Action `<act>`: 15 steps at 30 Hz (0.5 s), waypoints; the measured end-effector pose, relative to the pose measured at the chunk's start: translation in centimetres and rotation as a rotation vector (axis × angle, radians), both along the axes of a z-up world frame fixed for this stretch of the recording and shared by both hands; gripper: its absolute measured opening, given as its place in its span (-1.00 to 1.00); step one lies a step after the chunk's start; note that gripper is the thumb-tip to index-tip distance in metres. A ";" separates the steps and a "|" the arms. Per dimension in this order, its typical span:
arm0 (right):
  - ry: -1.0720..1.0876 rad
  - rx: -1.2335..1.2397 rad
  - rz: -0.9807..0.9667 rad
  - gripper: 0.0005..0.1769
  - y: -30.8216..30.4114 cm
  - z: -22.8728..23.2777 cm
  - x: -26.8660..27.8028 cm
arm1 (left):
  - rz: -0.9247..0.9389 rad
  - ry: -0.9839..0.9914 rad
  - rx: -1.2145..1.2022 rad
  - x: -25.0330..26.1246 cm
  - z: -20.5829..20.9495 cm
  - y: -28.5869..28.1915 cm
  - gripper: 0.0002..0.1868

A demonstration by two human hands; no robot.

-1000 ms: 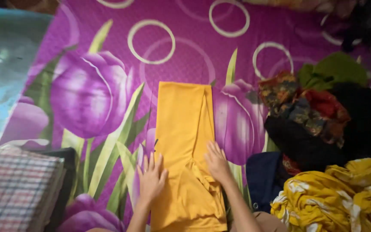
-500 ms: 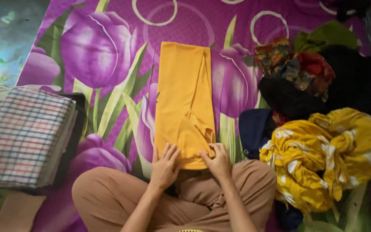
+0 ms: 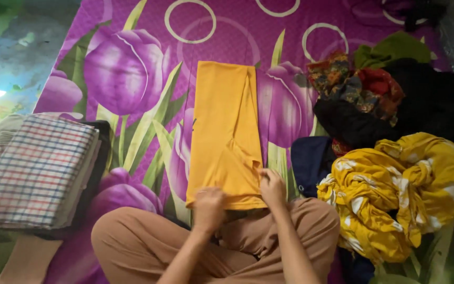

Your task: Fold a yellow shirt on a bed.

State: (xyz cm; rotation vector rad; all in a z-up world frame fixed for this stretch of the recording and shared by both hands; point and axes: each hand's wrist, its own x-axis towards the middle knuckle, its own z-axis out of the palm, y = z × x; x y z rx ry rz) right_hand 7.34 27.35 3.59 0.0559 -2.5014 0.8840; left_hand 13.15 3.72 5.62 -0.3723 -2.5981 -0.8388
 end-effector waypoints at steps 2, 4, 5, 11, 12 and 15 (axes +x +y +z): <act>-0.190 -0.106 -0.035 -0.83 -1.4 1.3 -2.7 | -0.133 -0.010 0.052 0.1 0.1 3.3 -0.73; -0.378 -0.206 -0.072 -0.83 -2.1 2.2 -5.0 | -0.267 -0.017 0.108 -0.1 0.1 6.0 -0.67; -0.517 -0.103 -0.102 -0.78 -2.3 2.2 -5.6 | -0.268 -0.027 0.080 0.1 0.0 6.9 -0.57; -0.459 -0.745 -0.021 -0.78 1.0 -7.7 -9.4 | -0.260 -0.116 -0.009 0.5 -0.8 7.4 -0.48; -0.418 -1.167 -0.050 -0.85 1.8 -9.0 -9.3 | -0.270 -0.116 -0.025 0.7 -0.9 7.4 -0.48; -0.202 -1.302 0.027 -0.73 0.8 -6.8 -9.6 | -0.229 -0.090 -0.014 0.8 -0.1 7.6 -0.50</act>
